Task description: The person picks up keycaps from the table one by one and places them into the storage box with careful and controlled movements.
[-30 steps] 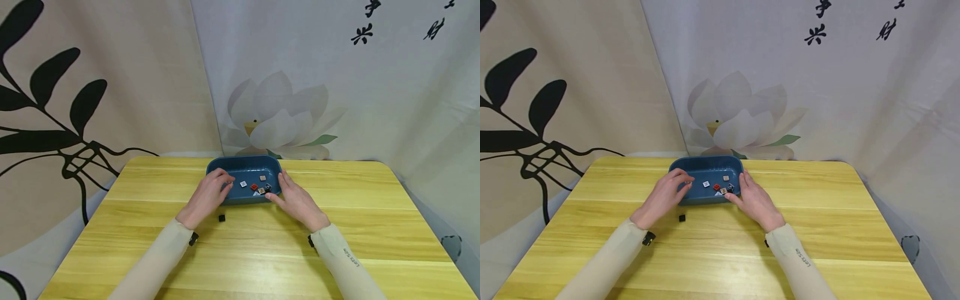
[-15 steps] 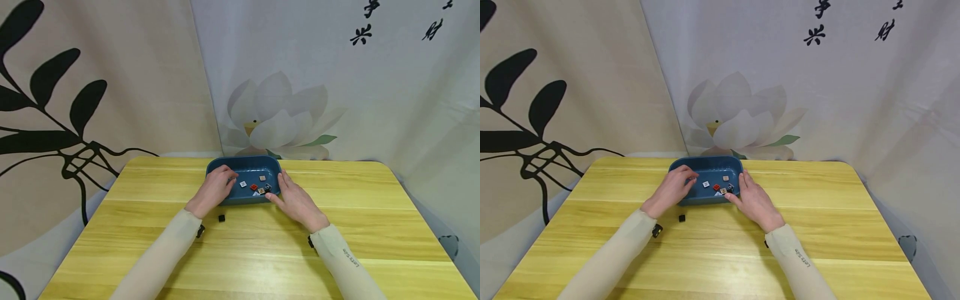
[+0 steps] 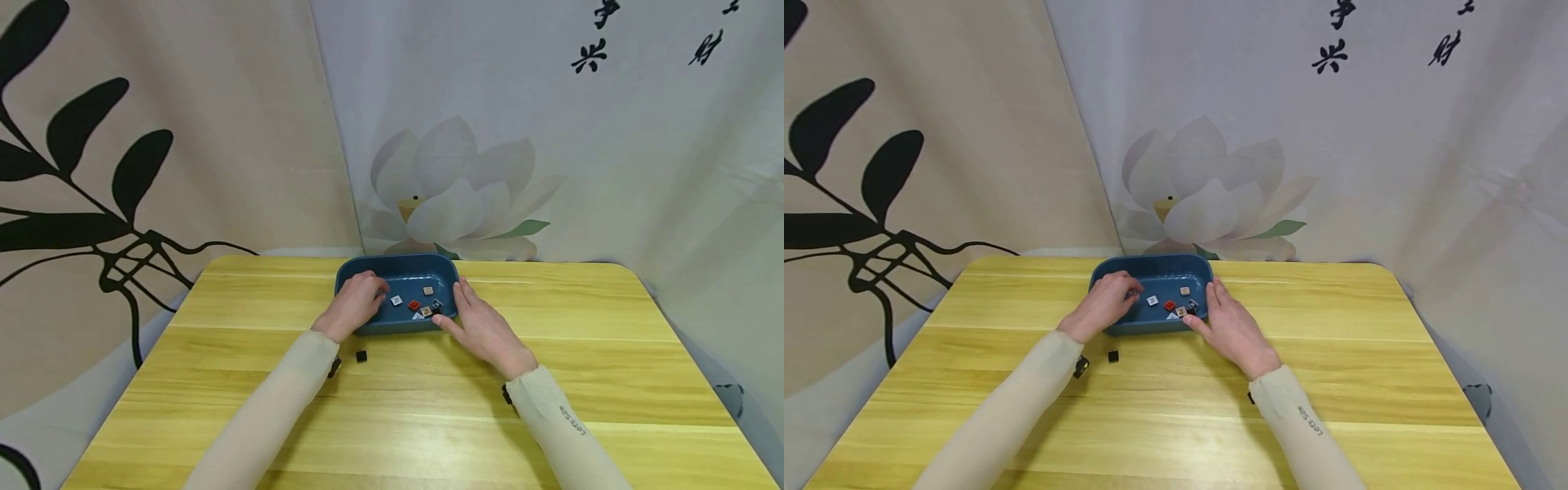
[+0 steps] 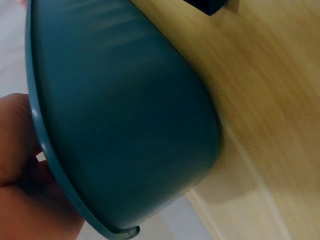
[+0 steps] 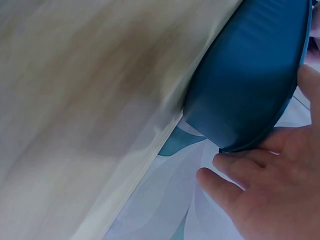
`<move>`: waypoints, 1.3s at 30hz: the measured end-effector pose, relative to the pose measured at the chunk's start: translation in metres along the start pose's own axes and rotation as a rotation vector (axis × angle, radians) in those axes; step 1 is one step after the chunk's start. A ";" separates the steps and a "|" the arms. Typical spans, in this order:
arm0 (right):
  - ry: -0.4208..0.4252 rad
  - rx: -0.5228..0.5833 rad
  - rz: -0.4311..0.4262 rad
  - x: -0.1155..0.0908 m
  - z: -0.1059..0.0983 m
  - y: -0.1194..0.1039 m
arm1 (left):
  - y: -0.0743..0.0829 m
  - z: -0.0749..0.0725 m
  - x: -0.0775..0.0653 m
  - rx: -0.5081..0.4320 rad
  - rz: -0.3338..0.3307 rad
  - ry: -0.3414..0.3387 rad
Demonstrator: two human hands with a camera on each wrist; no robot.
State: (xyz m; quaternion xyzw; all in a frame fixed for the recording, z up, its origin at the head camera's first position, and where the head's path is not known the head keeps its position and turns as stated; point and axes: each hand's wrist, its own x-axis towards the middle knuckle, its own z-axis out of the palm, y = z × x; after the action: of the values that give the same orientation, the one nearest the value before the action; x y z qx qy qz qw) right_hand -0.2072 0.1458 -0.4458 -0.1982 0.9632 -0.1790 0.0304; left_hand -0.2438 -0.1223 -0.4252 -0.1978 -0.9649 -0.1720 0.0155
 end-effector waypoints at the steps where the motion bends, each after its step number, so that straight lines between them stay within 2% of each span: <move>1: -0.001 0.000 0.000 0.000 0.000 0.000 | -0.001 0.001 0.001 0.005 -0.008 -0.021; 4: -0.005 -0.003 0.005 0.000 0.000 0.001 | -0.002 0.002 0.004 0.007 -0.029 -0.079; 8: -0.007 0.003 0.010 0.000 0.001 0.001 | -0.003 0.003 0.007 0.013 -0.038 -0.121; 16: -0.004 0.015 0.012 0.001 0.000 -0.001 | -0.008 0.007 0.010 0.030 -0.043 -0.138; 21: -0.007 0.012 0.015 0.001 0.000 -0.001 | -0.008 0.008 0.009 0.052 -0.034 -0.093; 28: -0.011 0.007 0.018 0.001 -0.001 -0.002 | -0.007 0.003 0.000 0.019 -0.056 -0.012; 39: 0.004 0.008 0.012 0.001 0.000 -0.001 | -0.009 -0.006 -0.027 0.029 0.018 0.161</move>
State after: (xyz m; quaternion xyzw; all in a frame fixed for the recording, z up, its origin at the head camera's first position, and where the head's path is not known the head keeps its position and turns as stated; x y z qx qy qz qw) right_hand -0.2080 0.1444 -0.4452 -0.1921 0.9637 -0.1829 0.0304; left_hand -0.2227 -0.1427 -0.4256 -0.1919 -0.9610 -0.1734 0.0975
